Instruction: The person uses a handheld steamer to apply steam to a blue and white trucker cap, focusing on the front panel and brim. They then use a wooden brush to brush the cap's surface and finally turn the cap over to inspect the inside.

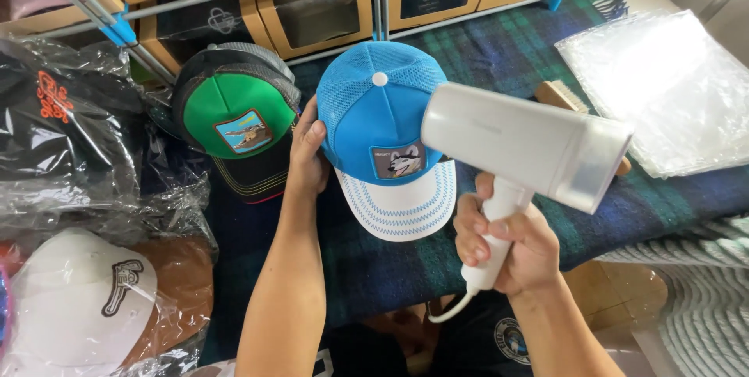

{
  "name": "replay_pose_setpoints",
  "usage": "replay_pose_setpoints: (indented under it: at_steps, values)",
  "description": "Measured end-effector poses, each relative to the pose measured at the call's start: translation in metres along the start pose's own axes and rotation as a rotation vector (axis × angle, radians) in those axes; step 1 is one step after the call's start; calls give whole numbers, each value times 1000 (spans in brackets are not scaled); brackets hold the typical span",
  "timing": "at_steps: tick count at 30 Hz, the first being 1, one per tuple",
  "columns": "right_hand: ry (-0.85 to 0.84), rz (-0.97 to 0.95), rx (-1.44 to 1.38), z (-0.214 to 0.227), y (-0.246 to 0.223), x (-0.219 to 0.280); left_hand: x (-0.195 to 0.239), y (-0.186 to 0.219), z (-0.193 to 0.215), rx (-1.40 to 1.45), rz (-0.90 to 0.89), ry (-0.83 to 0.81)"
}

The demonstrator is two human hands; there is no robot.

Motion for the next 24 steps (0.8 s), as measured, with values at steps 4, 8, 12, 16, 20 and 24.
replay_pose_setpoints:
  at_steps: [4, 8, 12, 16, 20, 24]
  values:
    - [128, -123, -97, 4, 10, 28, 2, 18, -10, -27, 114, -5]
    - [147, -156, -122, 8, 3, 32, 4, 18, -11, -25, 126, -20]
    - [49, -208, -75, -22, -24, 5, 3, 20, -11, -36, 121, -20]
    - [8, -210, 113, -64, -47, -27, 4, 19, -8, -45, 135, -6]
    - [-53, -298, 170, -105, -42, -57, 4, 22, -11, -42, 128, -19]
    - [75, -276, 364, -112, -45, -75, 5, 22, -12, -18, 137, -1]
Point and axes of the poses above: each hand's wrist, its own x-axis away from the middle knuckle, its own z-axis out of the back of the hand, y = z × x, the point moved 8 cm from there along -x, towards the middle knuckle, and after that the axes turned 4 degrees about -x, right-handed, at the moved point
